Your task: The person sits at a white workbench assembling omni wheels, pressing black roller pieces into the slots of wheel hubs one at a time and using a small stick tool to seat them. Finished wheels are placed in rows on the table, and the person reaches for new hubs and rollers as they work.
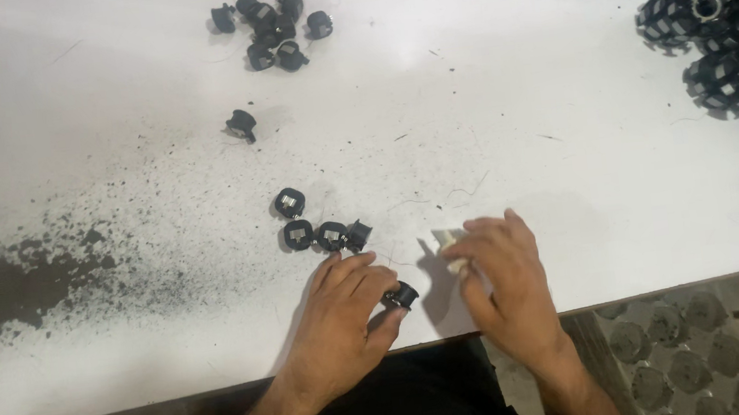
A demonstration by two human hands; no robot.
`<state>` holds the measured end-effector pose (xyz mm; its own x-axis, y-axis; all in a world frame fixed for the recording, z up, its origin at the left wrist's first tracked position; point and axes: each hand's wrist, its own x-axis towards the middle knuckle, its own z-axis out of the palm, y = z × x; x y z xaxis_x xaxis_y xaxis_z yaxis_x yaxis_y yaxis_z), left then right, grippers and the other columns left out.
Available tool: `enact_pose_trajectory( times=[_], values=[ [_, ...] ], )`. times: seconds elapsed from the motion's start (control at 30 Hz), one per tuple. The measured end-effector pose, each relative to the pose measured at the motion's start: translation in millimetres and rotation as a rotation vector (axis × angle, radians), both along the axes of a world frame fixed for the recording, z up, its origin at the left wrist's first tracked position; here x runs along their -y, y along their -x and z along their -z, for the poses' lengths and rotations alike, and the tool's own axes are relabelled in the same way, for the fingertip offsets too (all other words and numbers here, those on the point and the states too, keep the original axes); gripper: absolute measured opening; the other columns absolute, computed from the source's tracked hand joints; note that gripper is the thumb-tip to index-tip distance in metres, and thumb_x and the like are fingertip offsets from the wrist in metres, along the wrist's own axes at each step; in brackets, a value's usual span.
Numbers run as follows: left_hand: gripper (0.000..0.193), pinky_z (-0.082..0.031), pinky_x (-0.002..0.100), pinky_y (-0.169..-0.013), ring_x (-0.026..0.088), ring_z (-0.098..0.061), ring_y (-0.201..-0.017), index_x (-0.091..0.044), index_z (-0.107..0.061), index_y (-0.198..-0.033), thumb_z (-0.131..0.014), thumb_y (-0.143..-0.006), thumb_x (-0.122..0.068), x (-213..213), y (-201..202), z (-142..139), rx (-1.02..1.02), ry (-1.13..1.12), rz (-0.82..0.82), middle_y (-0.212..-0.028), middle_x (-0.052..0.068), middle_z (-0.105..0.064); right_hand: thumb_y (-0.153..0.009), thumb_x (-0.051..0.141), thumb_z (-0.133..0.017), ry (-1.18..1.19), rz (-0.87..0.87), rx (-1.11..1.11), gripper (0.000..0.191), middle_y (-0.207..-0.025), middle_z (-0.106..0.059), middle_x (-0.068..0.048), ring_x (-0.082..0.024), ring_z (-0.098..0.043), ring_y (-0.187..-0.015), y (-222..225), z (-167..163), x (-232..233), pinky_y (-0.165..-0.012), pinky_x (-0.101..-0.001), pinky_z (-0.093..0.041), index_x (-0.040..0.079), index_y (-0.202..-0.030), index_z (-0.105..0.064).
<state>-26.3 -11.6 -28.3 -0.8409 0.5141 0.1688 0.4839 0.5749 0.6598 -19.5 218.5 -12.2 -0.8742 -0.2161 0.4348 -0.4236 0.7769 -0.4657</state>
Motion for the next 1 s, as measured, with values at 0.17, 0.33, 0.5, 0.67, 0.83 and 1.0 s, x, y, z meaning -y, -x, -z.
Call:
enact_pose_trajectory(
  times=[0.17, 0.33, 0.5, 0.67, 0.83, 1.0],
  values=[
    [0.031, -0.029, 0.057, -0.116, 0.031, -0.048, -0.136, -0.011, -0.067, -0.114, -0.076, -0.090, -0.029, 4, -6, 3, -0.069, 0.036, -0.031, -0.128, 0.009, -0.066, -0.075, 0.031, -0.083, -0.088, 0.008, 0.026, 0.050, -0.113, -0.063, -0.010, -0.033, -0.050, -0.128, -30, 21, 27, -0.116, -0.0678, -0.018, 0.008, -0.117, -0.070],
    [0.044, -0.035, 0.053, -0.114, 0.029, -0.048, -0.136, -0.010, -0.066, -0.134, -0.067, -0.093, -0.022, 7, -16, -5, -0.343, 0.055, -0.026, -0.140, 0.015, -0.058, -0.073, 0.028, -0.088, -0.065, 0.022, 0.000, 0.046, -0.113, -0.063, -0.008, -0.030, -0.052, -0.128, -30, 31, 32, -0.119, -0.0684, -0.017, 0.009, -0.111, -0.072],
    [0.034, -0.038, 0.054, -0.112, 0.032, -0.047, -0.138, -0.005, -0.068, -0.123, -0.065, -0.096, -0.024, 6, -17, -1, -0.536, 0.152, 0.119, -0.141, 0.014, -0.058, -0.069, 0.025, -0.088, -0.038, 0.046, 0.015, 0.044, -0.109, -0.063, -0.009, -0.031, -0.054, -0.123, -36, 29, 32, -0.118, -0.0693, -0.016, 0.008, -0.106, -0.073],
    [0.020, -0.038, 0.053, -0.116, 0.027, -0.050, -0.138, -0.008, -0.070, -0.110, -0.071, -0.095, -0.021, 3, -30, 10, -0.533, 0.136, 0.029, -0.139, 0.009, -0.059, -0.068, 0.026, -0.090, -0.018, 0.135, 0.022, 0.043, -0.105, -0.061, -0.006, -0.027, -0.056, -0.116, -45, 35, 37, -0.120, -0.0706, -0.015, 0.008, -0.102, -0.071],
    [0.020, -0.034, 0.054, -0.117, 0.029, -0.052, -0.132, -0.009, -0.071, -0.104, -0.076, -0.087, -0.018, 0, -39, 17, -0.394, 0.032, -0.078, -0.131, 0.009, -0.061, -0.070, 0.028, -0.090, 0.017, 0.126, -0.054, 0.044, -0.104, -0.060, -0.007, -0.029, -0.054, -0.118, -53, 47, 30, -0.120, -0.0666, -0.014, 0.009, -0.106, -0.071],
    [0.018, -0.032, 0.055, -0.118, 0.027, -0.054, -0.130, -0.010, -0.071, -0.102, -0.077, -0.087, -0.017, -6, -44, 20, -0.316, -0.044, -0.145, -0.127, 0.007, -0.062, -0.085, 0.006, -0.080, 0.208, 0.038, -0.179, 0.029, -0.103, -0.060, 0.000, -0.026, -0.060, -0.124, -70, 65, 17, -0.133, -0.0610, -0.024, 0.013, -0.108, -0.064]
  ],
)
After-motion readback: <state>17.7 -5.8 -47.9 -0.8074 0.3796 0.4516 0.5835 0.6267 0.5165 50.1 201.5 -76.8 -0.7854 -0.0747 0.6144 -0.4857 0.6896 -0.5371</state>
